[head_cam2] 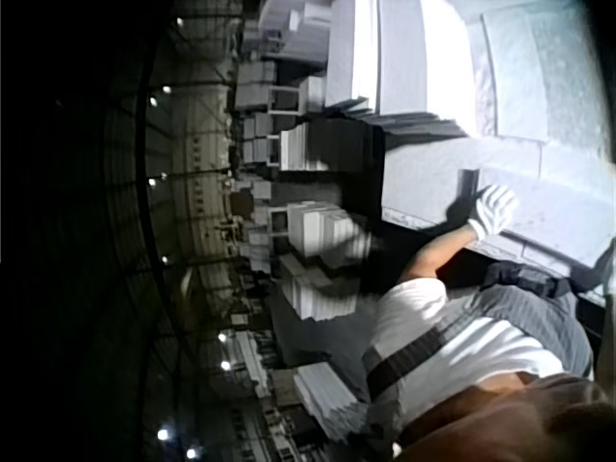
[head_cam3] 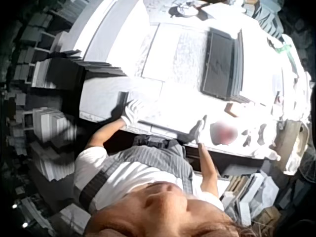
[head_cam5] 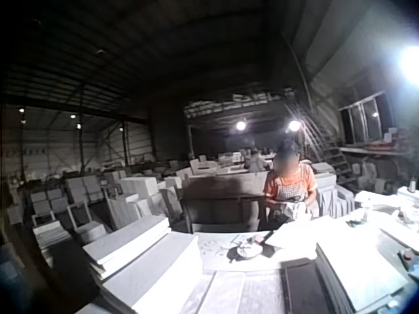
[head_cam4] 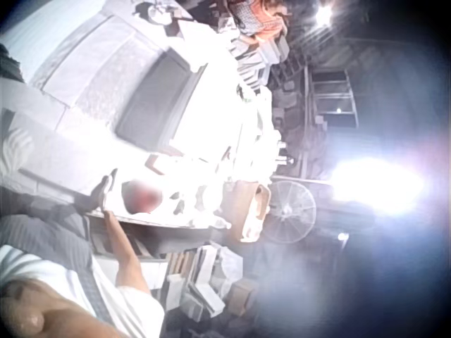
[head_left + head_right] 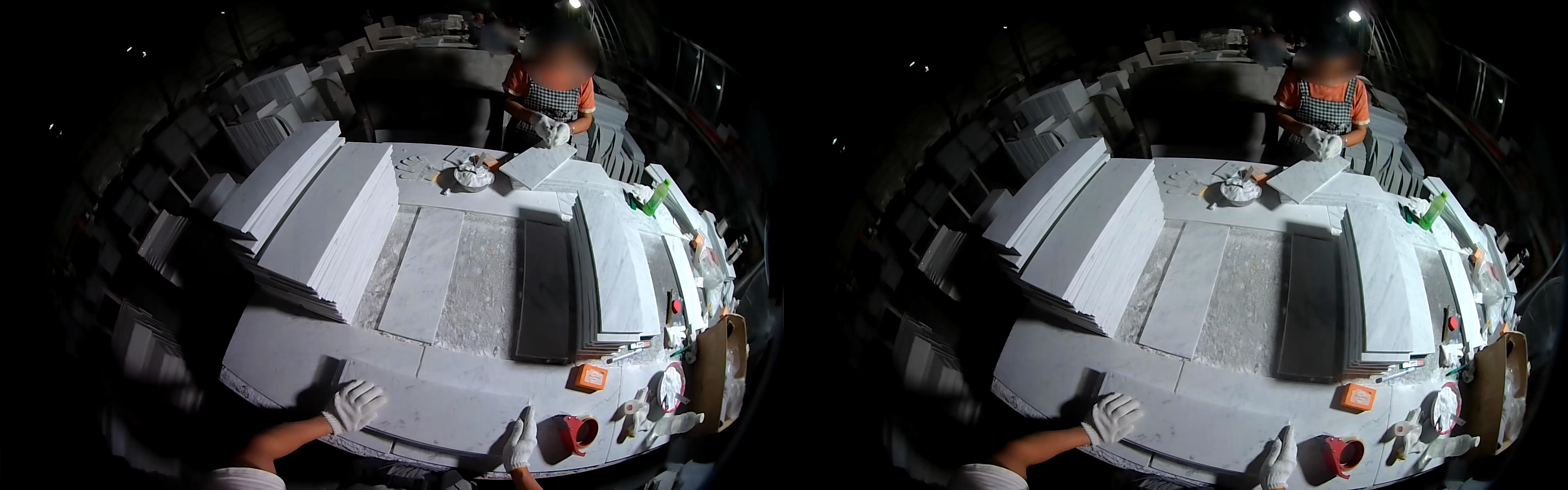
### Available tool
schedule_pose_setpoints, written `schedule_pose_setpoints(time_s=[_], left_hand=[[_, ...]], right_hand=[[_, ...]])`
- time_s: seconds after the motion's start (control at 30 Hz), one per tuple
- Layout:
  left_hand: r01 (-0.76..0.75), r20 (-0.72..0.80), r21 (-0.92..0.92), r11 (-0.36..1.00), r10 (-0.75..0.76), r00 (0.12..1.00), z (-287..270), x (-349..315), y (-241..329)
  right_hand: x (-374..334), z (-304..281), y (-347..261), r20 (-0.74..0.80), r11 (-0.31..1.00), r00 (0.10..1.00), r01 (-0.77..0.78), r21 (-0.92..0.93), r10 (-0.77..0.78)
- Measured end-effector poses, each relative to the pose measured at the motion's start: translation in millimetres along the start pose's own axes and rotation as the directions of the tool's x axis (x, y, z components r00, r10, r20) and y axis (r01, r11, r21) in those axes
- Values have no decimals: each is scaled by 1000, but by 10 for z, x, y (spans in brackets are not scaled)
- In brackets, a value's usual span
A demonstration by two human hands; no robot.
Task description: The person stacks white rectangular panels on a workbench, placing thin plastic sheets between them. They repeatedly pick up panels, align them, and add them to a growing stack while another worker handles similar panels across the table.
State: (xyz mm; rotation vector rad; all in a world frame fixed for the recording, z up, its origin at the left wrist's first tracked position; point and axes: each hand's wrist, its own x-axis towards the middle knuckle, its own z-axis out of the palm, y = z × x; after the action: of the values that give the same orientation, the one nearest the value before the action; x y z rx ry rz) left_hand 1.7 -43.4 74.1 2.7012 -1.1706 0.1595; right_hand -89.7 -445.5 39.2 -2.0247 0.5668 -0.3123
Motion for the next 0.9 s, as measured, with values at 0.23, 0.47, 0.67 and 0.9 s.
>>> schedule_pose_setpoints(time_s=[0.23, 0.47, 0.67, 0.9], left_hand=[[70, 0, 2, 998, -70, 998, -10, 121, 26], [-7, -370, -53, 999, -13, 929, -647, 1240, -206], [228, -409, 99, 969, -169, 897, -1705, 1582, -1376], [460, -199, 214, 862, -423, 884, -1741, 1287, -2257]], right_hand=[[-22, 5, -97, -35, 999, 999, 14, 29, -13], [28, -46, 273, -3, 991, 994, 112, -79, -112], [11, 13, 109, 26, 998, 998, 57, -4, -57], [36, 29, -4, 52, 1000, 998, -23, 14, 22]])
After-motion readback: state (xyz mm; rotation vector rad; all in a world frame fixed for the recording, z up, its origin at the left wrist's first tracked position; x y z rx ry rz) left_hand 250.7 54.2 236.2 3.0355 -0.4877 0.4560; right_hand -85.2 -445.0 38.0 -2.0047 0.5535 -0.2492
